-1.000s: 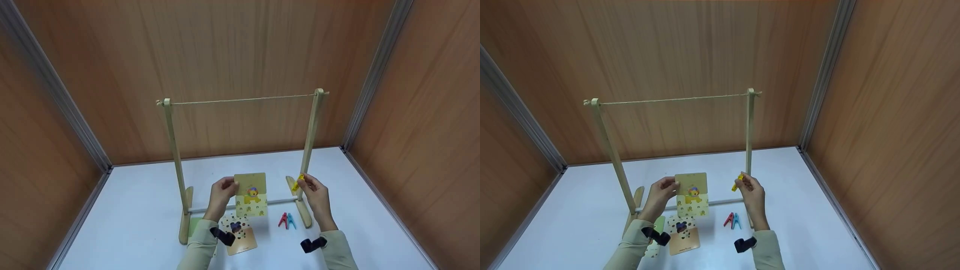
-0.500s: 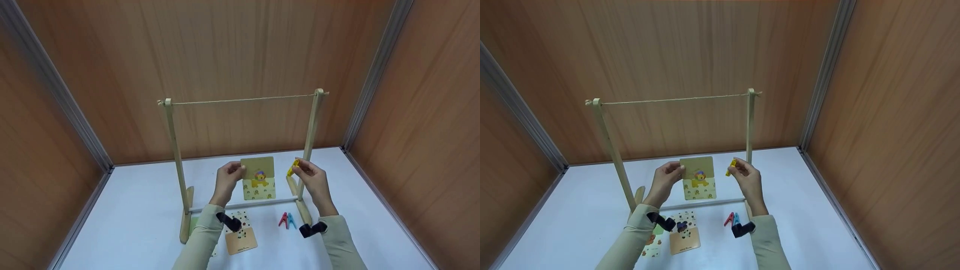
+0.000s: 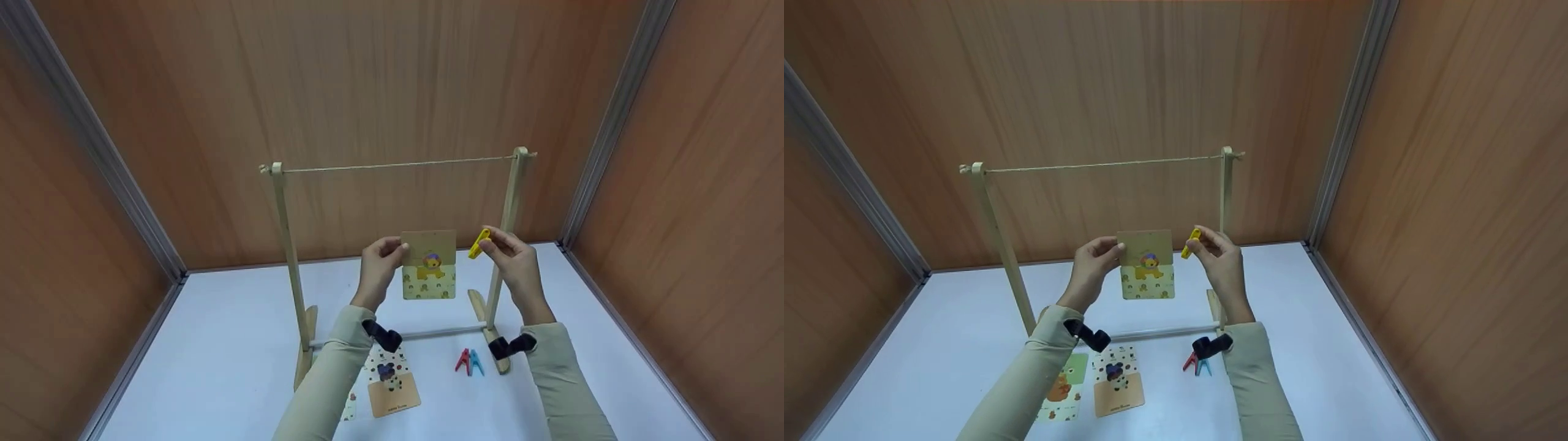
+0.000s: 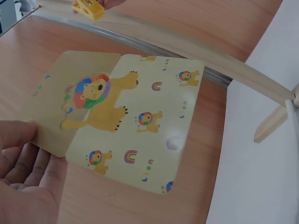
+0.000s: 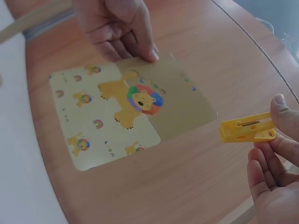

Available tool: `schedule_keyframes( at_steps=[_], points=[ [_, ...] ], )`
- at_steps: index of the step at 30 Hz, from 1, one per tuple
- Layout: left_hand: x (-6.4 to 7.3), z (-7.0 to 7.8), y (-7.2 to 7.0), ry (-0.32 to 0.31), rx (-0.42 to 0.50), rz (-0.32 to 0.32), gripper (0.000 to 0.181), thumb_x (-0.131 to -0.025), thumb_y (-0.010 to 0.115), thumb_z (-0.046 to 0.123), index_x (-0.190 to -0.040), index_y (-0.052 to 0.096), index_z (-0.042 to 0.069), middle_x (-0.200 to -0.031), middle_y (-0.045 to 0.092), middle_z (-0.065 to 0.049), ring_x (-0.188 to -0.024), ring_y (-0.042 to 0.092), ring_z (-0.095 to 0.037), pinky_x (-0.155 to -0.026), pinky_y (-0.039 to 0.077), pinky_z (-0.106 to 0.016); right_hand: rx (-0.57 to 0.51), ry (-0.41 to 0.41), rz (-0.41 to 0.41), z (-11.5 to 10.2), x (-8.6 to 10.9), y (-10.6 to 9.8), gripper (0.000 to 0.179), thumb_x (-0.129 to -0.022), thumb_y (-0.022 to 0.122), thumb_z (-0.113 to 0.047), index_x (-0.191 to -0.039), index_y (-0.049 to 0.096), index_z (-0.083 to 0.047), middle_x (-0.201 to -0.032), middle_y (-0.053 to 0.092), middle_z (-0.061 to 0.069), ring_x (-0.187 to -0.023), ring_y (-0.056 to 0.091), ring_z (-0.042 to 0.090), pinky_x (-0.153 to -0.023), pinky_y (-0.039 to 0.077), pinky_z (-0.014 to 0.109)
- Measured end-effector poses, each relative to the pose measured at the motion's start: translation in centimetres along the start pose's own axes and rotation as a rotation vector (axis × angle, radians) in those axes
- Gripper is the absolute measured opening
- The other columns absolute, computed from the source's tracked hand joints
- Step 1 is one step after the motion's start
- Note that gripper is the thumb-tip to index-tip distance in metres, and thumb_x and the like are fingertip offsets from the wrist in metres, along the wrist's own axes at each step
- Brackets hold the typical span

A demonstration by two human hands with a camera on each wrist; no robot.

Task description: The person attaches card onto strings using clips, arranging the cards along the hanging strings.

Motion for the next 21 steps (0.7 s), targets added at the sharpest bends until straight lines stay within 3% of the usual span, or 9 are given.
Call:
schedule_keyframes(
  at_steps=[4, 12, 21],
  points=[
    [-0.5, 1.2, 0.4, 0.020, 0.011, -0.002, 0.022, -0.092, 0.064, 0.013, -0.111, 0.066, 0.002, -0.105, 0.067, -0.011, -0.096, 0.064, -0.018, -0.087, 0.054, -0.032, -0.037, -0.030, 0.001, -1.0, -0.8, -0.1, 0.049, -0.088, 0.068, -0.024, -0.131, 0.057, -0.002, -0.124, 0.058, 0.011, -0.102, 0.060, 0.006, -0.089, 0.050, 0.015],
    [-1.0, 4.0, 1.5, 0.079, -0.001, -0.020, 0.022, -0.094, 0.063, 0.016, -0.112, 0.066, 0.004, -0.106, 0.068, -0.010, -0.094, 0.064, -0.018, -0.082, 0.054, -0.030, -0.066, -0.031, 0.016, -3.5, -2.1, -0.2, 0.051, -0.087, 0.068, -0.027, -0.132, 0.057, -0.007, -0.126, 0.059, 0.008, -0.105, 0.058, 0.009, -0.090, 0.049, 0.014],
    [-1.8, 6.4, 2.2, 0.157, 0.065, -0.005, 0.020, -0.092, 0.064, 0.009, -0.109, 0.066, -0.001, -0.101, 0.068, -0.010, -0.090, 0.062, -0.014, -0.082, 0.053, -0.027, -0.114, -0.056, 0.007, -5.3, -3.0, -0.1, 0.053, -0.087, 0.068, -0.025, -0.133, 0.055, -0.003, -0.118, 0.061, 0.001, -0.105, 0.058, 0.011, -0.091, 0.049, 0.015]
  ],
)
Point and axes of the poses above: each hand's wrist, its own x-axis away from the middle knuckle, its own y-axis out of the palm, z = x × y, the point moved 4 cm from there along -x, towards the middle knuckle
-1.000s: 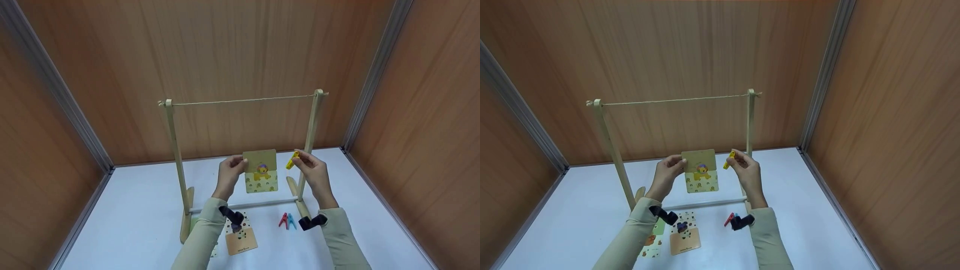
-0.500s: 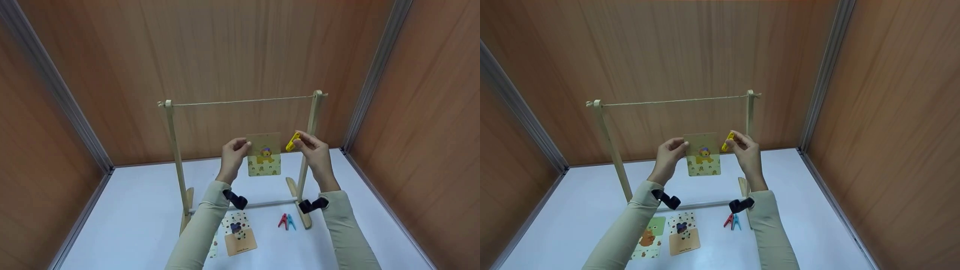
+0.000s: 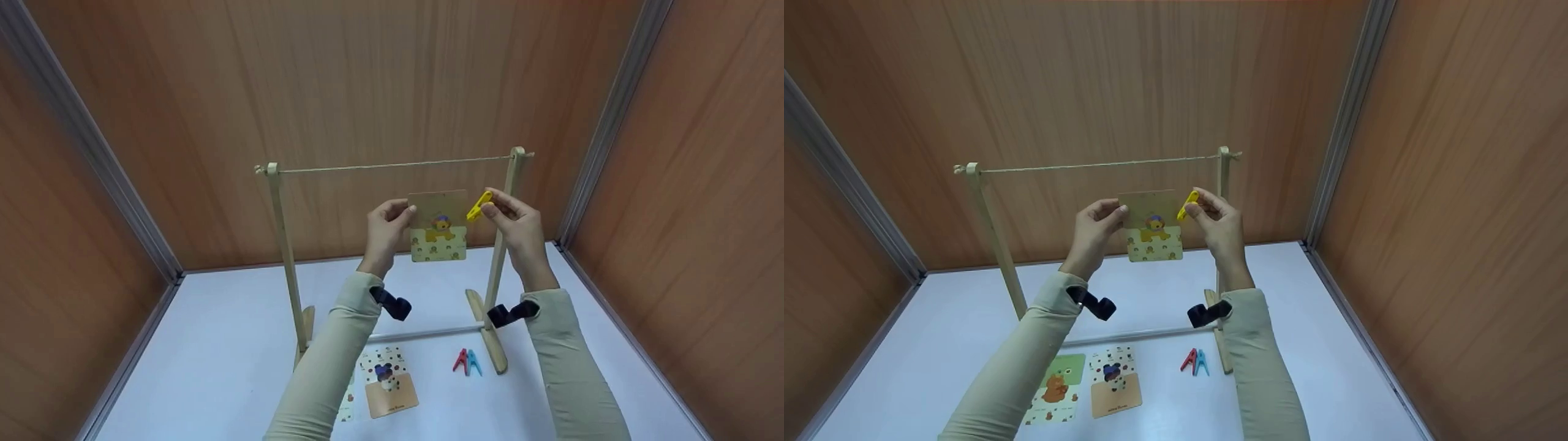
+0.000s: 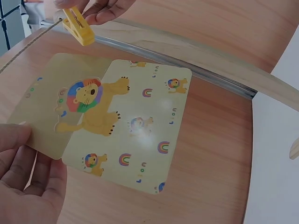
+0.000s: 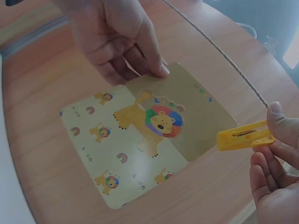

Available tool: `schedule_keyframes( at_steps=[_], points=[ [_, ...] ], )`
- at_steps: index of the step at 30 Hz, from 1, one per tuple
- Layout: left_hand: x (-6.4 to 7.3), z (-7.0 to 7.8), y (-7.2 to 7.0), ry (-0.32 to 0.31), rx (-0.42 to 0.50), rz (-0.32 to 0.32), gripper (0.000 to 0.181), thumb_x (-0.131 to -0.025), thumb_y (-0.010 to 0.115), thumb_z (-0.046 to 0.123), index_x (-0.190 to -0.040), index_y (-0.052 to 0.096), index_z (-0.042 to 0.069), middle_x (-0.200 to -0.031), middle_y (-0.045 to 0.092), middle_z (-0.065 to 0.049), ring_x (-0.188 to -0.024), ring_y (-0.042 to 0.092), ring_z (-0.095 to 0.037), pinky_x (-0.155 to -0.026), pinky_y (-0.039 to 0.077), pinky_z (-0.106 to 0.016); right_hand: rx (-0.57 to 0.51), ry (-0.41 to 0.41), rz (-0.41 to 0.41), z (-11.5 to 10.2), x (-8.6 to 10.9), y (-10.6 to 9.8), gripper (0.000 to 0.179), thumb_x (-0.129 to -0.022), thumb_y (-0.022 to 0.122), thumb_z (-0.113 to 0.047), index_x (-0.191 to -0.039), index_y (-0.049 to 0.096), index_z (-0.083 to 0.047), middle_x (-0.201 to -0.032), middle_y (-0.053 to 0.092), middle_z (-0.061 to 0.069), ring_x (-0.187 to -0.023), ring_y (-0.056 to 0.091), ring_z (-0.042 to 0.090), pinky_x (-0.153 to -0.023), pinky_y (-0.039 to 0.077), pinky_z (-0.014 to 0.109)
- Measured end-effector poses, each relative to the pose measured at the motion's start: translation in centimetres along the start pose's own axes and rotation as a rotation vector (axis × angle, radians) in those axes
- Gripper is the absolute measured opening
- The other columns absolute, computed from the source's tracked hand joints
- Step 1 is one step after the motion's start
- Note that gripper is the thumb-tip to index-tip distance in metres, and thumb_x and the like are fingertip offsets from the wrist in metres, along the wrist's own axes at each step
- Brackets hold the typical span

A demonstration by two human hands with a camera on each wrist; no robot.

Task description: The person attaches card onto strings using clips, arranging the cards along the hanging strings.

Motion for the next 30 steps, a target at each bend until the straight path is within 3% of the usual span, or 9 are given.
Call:
schedule_keyframes(
  at_steps=[8, 16, 23, 30],
  points=[
    [-0.3, 1.1, 0.9, 0.033, -0.006, -0.008, 0.022, -0.091, 0.064, 0.008, -0.110, 0.065, -0.003, -0.102, 0.068, -0.012, -0.090, 0.062, -0.014, -0.084, 0.052, -0.030, 0.013, -0.061, 0.029, -1.5, -0.4, 0.1, 0.052, -0.087, 0.068, -0.027, -0.131, 0.057, -0.003, -0.115, 0.062, 0.000, -0.105, 0.059, 0.011, -0.093, 0.048, 0.016],
    [-0.6, 1.7, 1.5, 0.027, -0.001, -0.011, 0.025, -0.092, 0.064, 0.010, -0.113, 0.064, -0.003, -0.108, 0.067, -0.015, -0.102, 0.062, -0.027, -0.082, 0.051, -0.025, -0.027, -0.126, 0.056, -3.3, -0.9, 0.8, 0.049, -0.085, 0.068, -0.026, -0.127, 0.061, -0.003, -0.111, 0.064, -0.001, -0.102, 0.061, 0.011, -0.091, 0.050, 0.018],
    [-0.8, 2.4, 1.8, 0.026, -0.037, 0.007, 0.025, -0.091, 0.065, 0.011, -0.113, 0.064, -0.002, -0.108, 0.067, -0.013, -0.094, 0.062, -0.016, -0.083, 0.052, -0.026, -0.034, -0.169, 0.077, -4.8, -1.5, 1.1, 0.045, -0.086, 0.066, -0.024, -0.125, 0.062, -0.001, -0.108, 0.065, -0.004, -0.100, 0.061, 0.010, -0.089, 0.051, 0.018],
    [-1.2, 2.6, 2.1, 0.027, -0.026, 0.009, 0.025, -0.091, 0.065, 0.011, -0.113, 0.064, -0.002, -0.107, 0.067, -0.013, -0.094, 0.062, -0.016, -0.082, 0.052, -0.025, -0.034, -0.226, 0.095, -5.5, -2.2, 1.2, 0.043, -0.086, 0.066, -0.024, -0.122, 0.064, 0.000, -0.101, 0.066, -0.007, -0.095, 0.060, 0.010, -0.087, 0.051, 0.017]
  ],
)
Point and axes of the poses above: each hand's wrist, its own x-axis away from the middle knuckle, its own y-axis out of the palm, z = x × y, the point moved 4 cm from there along -x, towards the middle knuckle
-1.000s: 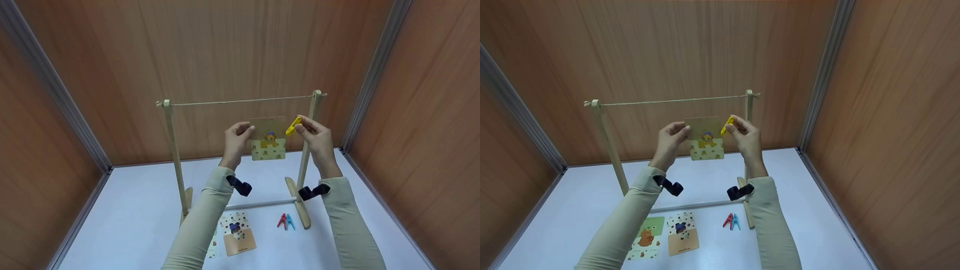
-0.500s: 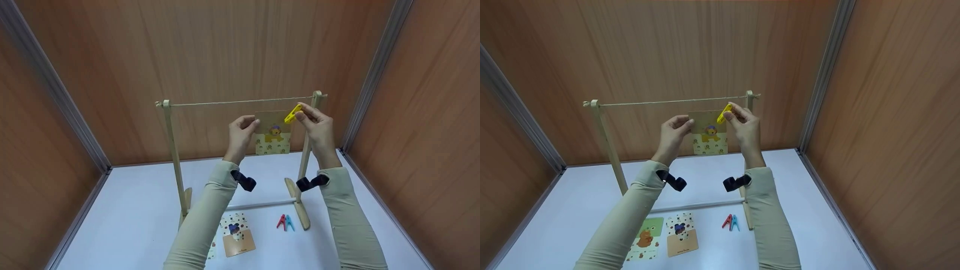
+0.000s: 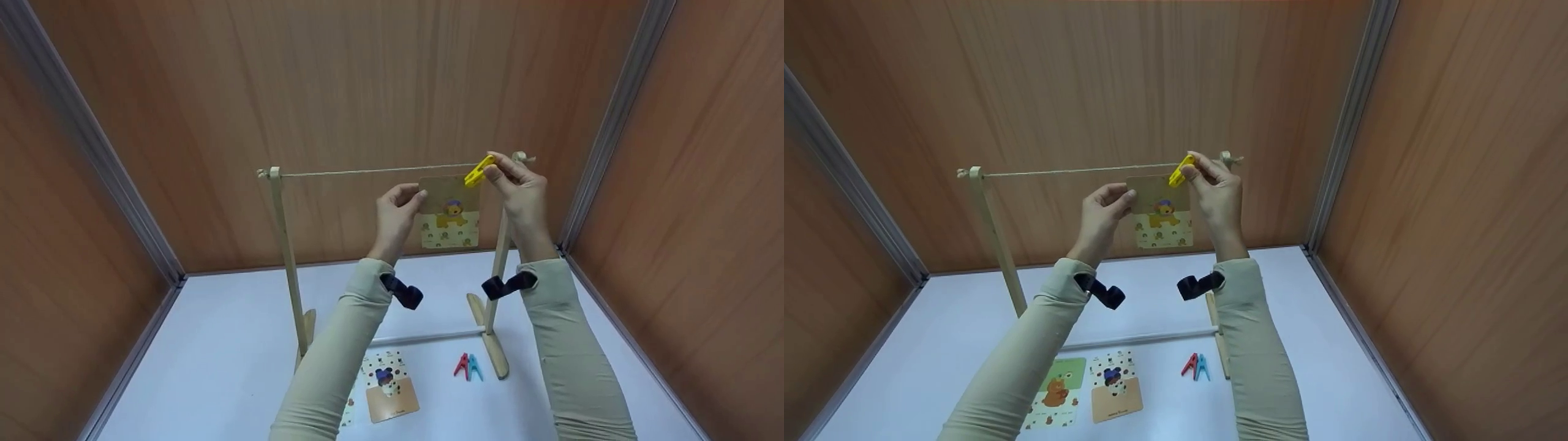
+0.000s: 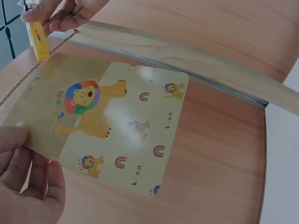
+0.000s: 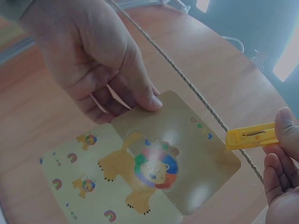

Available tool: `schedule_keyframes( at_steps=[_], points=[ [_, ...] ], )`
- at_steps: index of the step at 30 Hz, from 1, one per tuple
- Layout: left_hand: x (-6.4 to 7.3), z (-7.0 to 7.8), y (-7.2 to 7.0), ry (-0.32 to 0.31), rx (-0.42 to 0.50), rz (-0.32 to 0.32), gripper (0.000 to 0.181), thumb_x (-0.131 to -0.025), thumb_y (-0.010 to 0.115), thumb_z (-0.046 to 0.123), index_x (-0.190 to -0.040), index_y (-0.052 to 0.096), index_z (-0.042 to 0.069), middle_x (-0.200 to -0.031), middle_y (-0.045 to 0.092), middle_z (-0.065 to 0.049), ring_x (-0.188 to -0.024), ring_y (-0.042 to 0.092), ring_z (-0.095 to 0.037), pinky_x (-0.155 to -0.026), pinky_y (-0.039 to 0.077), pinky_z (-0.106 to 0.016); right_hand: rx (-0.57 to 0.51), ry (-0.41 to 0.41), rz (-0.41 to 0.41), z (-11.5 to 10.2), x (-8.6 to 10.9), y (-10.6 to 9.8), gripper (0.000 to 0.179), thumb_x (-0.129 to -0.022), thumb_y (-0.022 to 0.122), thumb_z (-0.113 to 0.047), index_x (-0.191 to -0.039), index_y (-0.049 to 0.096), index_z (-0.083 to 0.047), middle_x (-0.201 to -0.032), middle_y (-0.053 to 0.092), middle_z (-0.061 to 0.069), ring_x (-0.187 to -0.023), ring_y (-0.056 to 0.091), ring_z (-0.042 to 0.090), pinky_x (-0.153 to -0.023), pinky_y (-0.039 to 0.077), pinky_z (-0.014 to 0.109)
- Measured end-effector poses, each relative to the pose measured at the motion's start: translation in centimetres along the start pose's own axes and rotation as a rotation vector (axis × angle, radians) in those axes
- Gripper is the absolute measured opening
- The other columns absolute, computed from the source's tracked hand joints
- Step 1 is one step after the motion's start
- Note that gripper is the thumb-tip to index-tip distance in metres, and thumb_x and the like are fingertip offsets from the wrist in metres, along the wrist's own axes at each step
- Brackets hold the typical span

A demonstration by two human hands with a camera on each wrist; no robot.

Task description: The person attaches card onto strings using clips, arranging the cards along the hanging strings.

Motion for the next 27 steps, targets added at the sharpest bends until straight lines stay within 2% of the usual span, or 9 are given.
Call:
schedule_keyframes(
  at_steps=[12, 15, 17, 18, 19, 22, 24, 25, 27],
  points=[
    [-0.2, 0.1, 0.7, 0.037, 0.046, 0.000, 0.021, -0.091, 0.065, 0.007, -0.109, 0.065, -0.003, -0.098, 0.068, -0.010, -0.085, 0.061, -0.010, -0.077, 0.051, -0.023, -0.086, -0.160, 0.065, -1.2, -1.0, 0.7, 0.040, -0.080, 0.069, -0.018, -0.108, 0.067, 0.011, -0.083, 0.068, -0.011, -0.078, 0.062, 0.004, -0.076, 0.054, 0.016],
    [-0.1, 0.2, 0.8, 0.035, 0.038, -0.007, 0.021, -0.091, 0.065, 0.008, -0.109, 0.065, -0.003, -0.100, 0.068, -0.011, -0.086, 0.061, -0.010, -0.078, 0.051, -0.022, -0.068, -0.176, 0.091, -1.4, -1.1, 0.7, 0.038, -0.078, 0.070, -0.020, -0.104, 0.070, 0.008, -0.081, 0.068, -0.012, -0.080, 0.063, 0.004, -0.102, 0.041, 0.018],
    [-0.1, 0.2, 0.8, 0.032, 0.029, -0.011, 0.021, -0.091, 0.064, 0.009, -0.110, 0.065, -0.002, -0.102, 0.068, -0.011, -0.087, 0.061, -0.011, -0.079, 0.051, -0.023, -0.058, -0.168, 0.108, -1.5, -1.2, 0.7, 0.037, -0.077, 0.070, -0.022, -0.103, 0.072, 0.005, -0.080, 0.068, -0.013, -0.080, 0.063, 0.004, -0.107, 0.037, 0.024],
    [-0.1, 0.3, 0.9, 0.031, 0.025, -0.012, 0.021, -0.092, 0.064, 0.009, -0.110, 0.065, -0.002, -0.102, 0.068, -0.012, -0.087, 0.061, -0.011, -0.079, 0.051, -0.023, -0.059, -0.164, 0.117, -1.5, -1.3, 0.7, 0.036, -0.077, 0.071, -0.022, -0.102, 0.072, 0.005, -0.080, 0.068, -0.013, -0.081, 0.063, 0.005, -0.111, 0.030, 0.024],
    [-0.1, 0.3, 0.9, 0.031, 0.022, -0.013, 0.022, -0.092, 0.064, 0.009, -0.110, 0.065, -0.002, -0.103, 0.068, -0.012, -0.088, 0.061, -0.011, -0.080, 0.051, -0.025, -0.066, -0.160, 0.123, -1.6, -1.3, 0.7, 0.035, -0.077, 0.071, -0.021, -0.102, 0.072, 0.005, -0.080, 0.068, -0.013, -0.081, 0.063, 0.005, -0.112, 0.028, 0.024],
    [-0.2, 0.3, 0.9, 0.037, 0.011, -0.014, 0.022, -0.092, 0.064, 0.010, -0.111, 0.065, -0.001, -0.103, 0.068, -0.011, -0.089, 0.061, -0.012, -0.082, 0.052, -0.026, -0.081, -0.153, 0.136, -1.8, -1.4, 0.8, 0.035, -0.079, 0.070, -0.019, -0.103, 0.072, 0.006, -0.080, 0.068, -0.012, -0.081, 0.062, 0.006, -0.093, 0.048, 0.023],
    [-0.2, 0.4, 0.9, 0.041, 0.007, -0.013, 0.021, -0.092, 0.064, 0.010, -0.110, 0.065, -0.001, -0.103, 0.067, -0.011, -0.089, 0.061, -0.012, -0.081, 0.051, -0.025, -0.093, -0.162, 0.140, -2.0, -1.5, 0.9, 0.034, -0.080, 0.070, -0.016, -0.104, 0.070, 0.009, -0.081, 0.067, -0.010, -0.081, 0.063, 0.006, -0.087, 0.051, 0.018],
    [-0.2, 0.4, 0.8, 0.043, 0.007, -0.012, 0.021, -0.092, 0.064, 0.010, -0.110, 0.065, -0.001, -0.103, 0.067, -0.011, -0.089, 0.061, -0.011, -0.080, 0.051, -0.024, -0.097, -0.165, 0.139, -2.0, -1.5, 0.9, 0.034, -0.081, 0.069, -0.015, -0.105, 0.069, 0.009, -0.081, 0.067, -0.009, -0.081, 0.063, 0.006, -0.080, 0.054, 0.019],
    [-0.3, 0.4, 0.8, 0.047, 0.008, -0.010, 0.021, -0.092, 0.064, 0.010, -0.110, 0.065, -0.001, -0.102, 0.067, -0.011, -0.088, 0.061, -0.011, -0.078, 0.050, -0.022, -0.085, -0.172, 0.138, -2.2, -1.5, 1.1, 0.034, -0.082, 0.069, -0.014, -0.106, 0.069, 0.010, -0.082, 0.066, -0.009, -0.080, 0.063, 0.006, -0.076, 0.054, 0.018]
  ],
)
Point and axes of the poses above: each hand's wrist, its own x-axis away from the middle knuckle, its own y-axis out of the palm, z = x × y, the point moved 4 cm from there along -x, towards the middle knuckle
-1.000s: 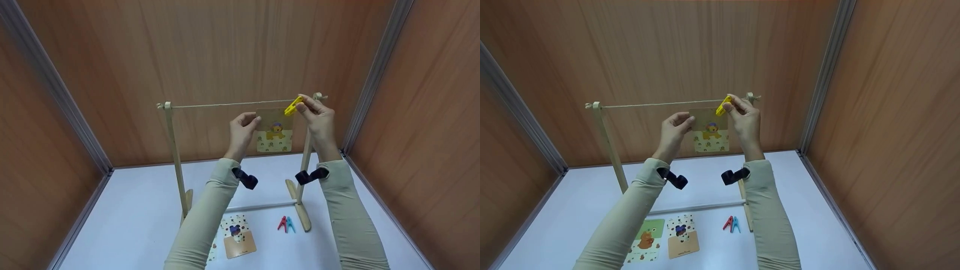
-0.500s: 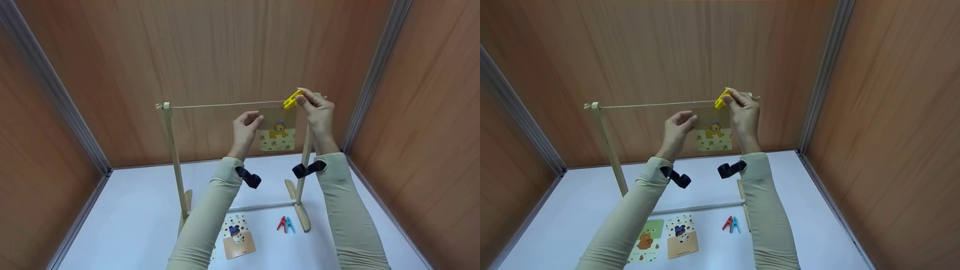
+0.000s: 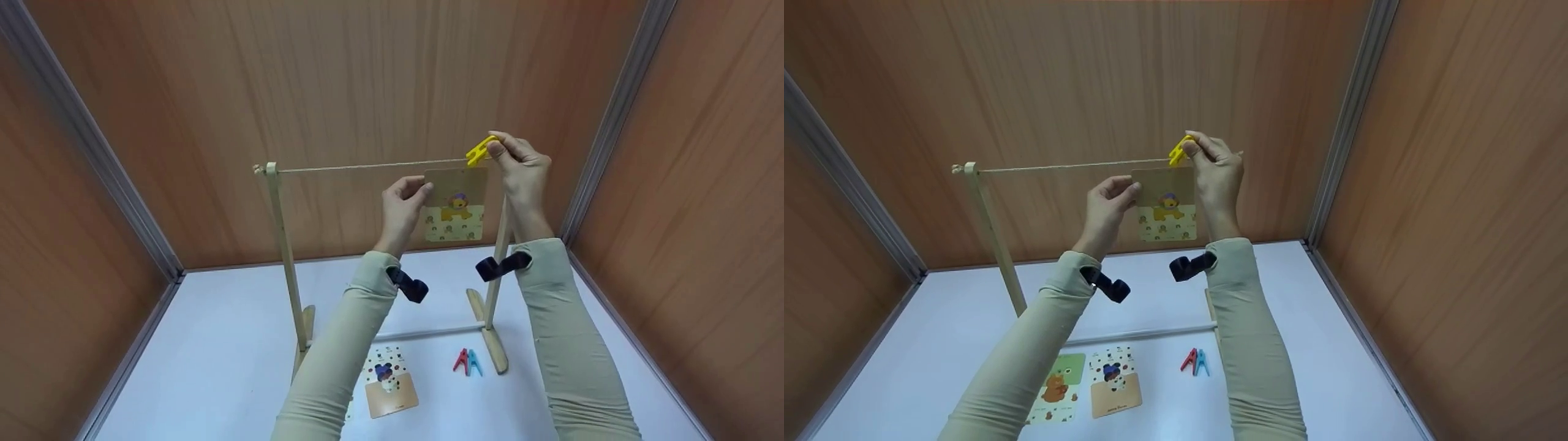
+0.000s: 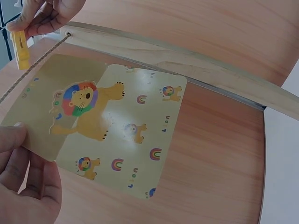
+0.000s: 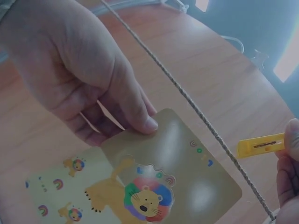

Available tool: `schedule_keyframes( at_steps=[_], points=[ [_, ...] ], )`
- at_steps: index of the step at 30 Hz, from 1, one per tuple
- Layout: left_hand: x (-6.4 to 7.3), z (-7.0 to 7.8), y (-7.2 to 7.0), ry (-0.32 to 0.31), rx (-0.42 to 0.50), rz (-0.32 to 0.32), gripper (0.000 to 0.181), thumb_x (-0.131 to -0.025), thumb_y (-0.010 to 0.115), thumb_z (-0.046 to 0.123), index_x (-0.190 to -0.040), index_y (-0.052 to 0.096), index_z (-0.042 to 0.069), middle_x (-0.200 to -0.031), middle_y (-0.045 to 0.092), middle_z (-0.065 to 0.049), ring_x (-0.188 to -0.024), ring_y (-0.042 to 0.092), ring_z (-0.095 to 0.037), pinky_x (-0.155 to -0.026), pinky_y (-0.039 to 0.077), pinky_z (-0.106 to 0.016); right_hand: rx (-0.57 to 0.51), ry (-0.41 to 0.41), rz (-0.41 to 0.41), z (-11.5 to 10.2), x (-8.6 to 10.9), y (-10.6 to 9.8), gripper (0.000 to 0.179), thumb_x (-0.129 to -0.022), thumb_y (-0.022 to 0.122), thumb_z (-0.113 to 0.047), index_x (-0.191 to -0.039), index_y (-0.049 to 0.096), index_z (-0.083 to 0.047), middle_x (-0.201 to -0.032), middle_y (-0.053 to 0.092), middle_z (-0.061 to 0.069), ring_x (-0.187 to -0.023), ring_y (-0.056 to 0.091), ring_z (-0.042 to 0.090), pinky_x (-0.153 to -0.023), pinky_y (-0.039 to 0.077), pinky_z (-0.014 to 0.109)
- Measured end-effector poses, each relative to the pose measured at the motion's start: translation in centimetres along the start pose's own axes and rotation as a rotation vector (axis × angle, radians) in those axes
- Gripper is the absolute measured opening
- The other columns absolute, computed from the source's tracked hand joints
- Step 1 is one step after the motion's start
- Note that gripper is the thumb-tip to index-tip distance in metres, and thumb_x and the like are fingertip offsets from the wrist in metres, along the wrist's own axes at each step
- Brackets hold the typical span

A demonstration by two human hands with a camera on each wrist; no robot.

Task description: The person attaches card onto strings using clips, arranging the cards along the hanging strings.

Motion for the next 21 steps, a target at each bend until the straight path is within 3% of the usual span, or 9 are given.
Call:
schedule_keyframes(
  at_steps=[8, 11, 17, 19, 21],
  points=[
    [-0.04, 0.05, 0.07, -0.007, -0.012, 0.005, 0.021, -0.092, 0.064, 0.010, -0.111, 0.066, 0.000, -0.107, 0.068, -0.013, -0.091, 0.062, -0.012, -0.077, 0.050, -0.021, 0.101, 0.056, -0.010, 0.20, -0.13, 0.26, 0.030, -0.084, 0.070, -0.017, -0.107, 0.071, 0.002, -0.085, 0.065, -0.009, -0.085, 0.064, 0.006, -0.080, 0.054, 0.019],
    [-0.02, 0.00, 0.19, -0.006, -0.004, 0.005, 0.022, -0.091, 0.065, 0.010, -0.111, 0.066, -0.001, -0.107, 0.068, -0.013, -0.091, 0.062, -0.011, -0.076, 0.050, -0.020, 0.087, 0.069, -0.015, 0.39, -0.02, 0.30, 0.030, -0.084, 0.070, -0.016, -0.107, 0.071, 0.003, -0.084, 0.064, -0.008, -0.086, 0.064, 0.006, -0.082, 0.054, 0.020],
    [0.08, 0.06, 0.07, 0.007, 0.010, 0.005, 0.021, -0.091, 0.065, 0.010, -0.110, 0.066, -0.001, -0.105, 0.069, -0.012, -0.091, 0.062, -0.011, -0.079, 0.050, -0.022, 0.106, 0.030, -0.038, 0.60, 0.30, 0.58, 0.030, -0.084, 0.069, -0.013, -0.108, 0.070, 0.005, -0.083, 0.064, -0.011, -0.084, 0.062, 0.005, -0.080, 0.053, 0.019],
    [0.11, 0.13, -0.01, 0.016, 0.011, 0.007, 0.021, -0.091, 0.065, 0.010, -0.109, 0.066, 0.000, -0.104, 0.069, -0.012, -0.091, 0.062, -0.011, -0.080, 0.051, -0.024, 0.138, 0.007, -0.033, 0.62, 0.36, 0.65, 0.029, -0.082, 0.070, -0.014, -0.106, 0.071, 0.004, -0.082, 0.064, -0.015, -0.083, 0.060, 0.004, -0.092, 0.045, 0.016],
    [0.13, 0.17, -0.05, 0.021, 0.012, 0.006, 0.020, -0.091, 0.065, 0.010, -0.109, 0.066, 0.000, -0.103, 0.069, -0.011, -0.090, 0.063, -0.011, -0.081, 0.051, -0.026, 0.159, -0.012, -0.026, 0.64, 0.41, 0.69, 0.029, -0.081, 0.071, -0.014, -0.104, 0.072, 0.003, -0.080, 0.064, -0.017, -0.083, 0.058, 0.003, -0.093, 0.041, 0.016]
  ],
)
Point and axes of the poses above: each hand's wrist, its own x-axis away from the middle knuckle, its own y-axis out of the palm, z = x × y, the point moved 4 cm from there along -x, towards the middle knuckle
